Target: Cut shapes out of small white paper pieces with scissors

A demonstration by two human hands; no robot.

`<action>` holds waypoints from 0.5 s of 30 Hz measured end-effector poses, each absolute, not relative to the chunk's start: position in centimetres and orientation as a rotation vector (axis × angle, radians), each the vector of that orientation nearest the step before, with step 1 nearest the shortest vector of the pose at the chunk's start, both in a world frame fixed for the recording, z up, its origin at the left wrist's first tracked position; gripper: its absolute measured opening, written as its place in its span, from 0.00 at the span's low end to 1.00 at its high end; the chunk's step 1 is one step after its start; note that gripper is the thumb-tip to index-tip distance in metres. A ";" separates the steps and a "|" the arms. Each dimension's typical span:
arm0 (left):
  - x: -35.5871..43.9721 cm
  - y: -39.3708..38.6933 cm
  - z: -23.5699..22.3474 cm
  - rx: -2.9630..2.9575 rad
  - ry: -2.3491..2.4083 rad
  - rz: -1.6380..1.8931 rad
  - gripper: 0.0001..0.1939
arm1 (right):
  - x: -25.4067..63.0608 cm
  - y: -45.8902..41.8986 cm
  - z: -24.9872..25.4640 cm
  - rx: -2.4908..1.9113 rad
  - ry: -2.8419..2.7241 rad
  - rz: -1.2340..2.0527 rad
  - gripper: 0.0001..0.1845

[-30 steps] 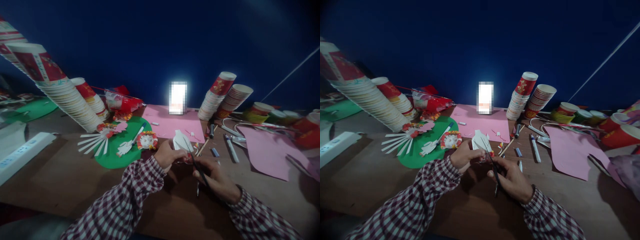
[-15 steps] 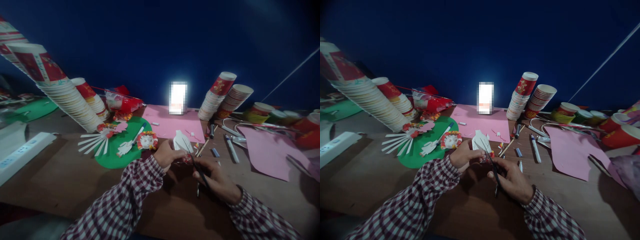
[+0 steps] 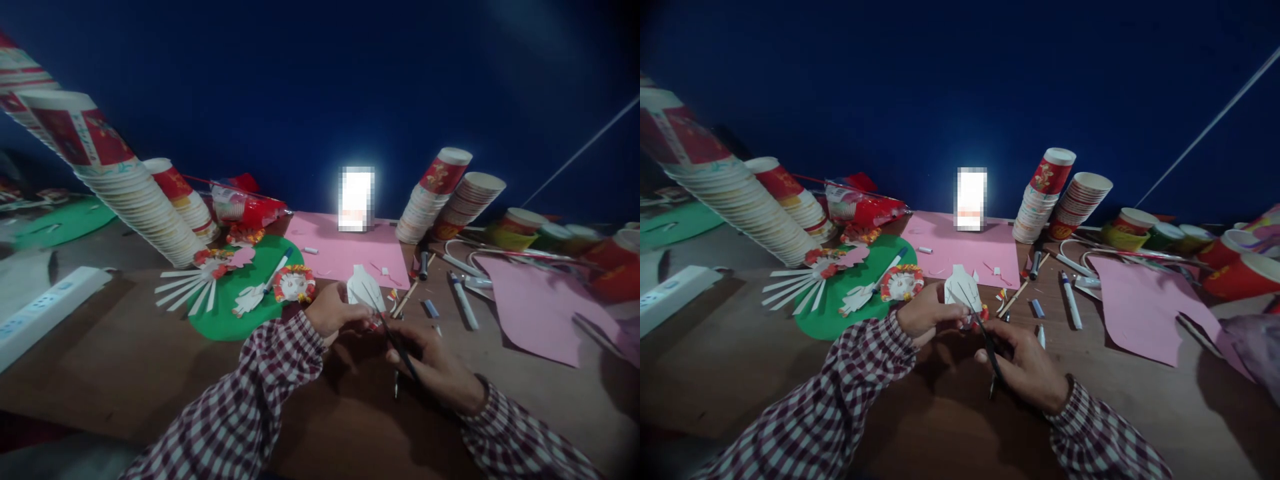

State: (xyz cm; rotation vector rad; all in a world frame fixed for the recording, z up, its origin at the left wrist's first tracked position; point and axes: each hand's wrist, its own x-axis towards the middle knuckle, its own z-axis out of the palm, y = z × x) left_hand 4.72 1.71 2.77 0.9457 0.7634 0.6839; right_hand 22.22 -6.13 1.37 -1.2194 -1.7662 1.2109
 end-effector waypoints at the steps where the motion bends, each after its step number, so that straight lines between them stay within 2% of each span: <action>1: 4.7 1.7 2.7 0.937 0.764 0.682 0.11 | 22.2 -6.2 1.4 -1.222 -1.761 1.207 0.20; 15: 5.2 1.4 2.5 0.739 0.803 0.721 0.09 | 21.9 -6.0 1.7 -1.242 -1.735 1.156 0.18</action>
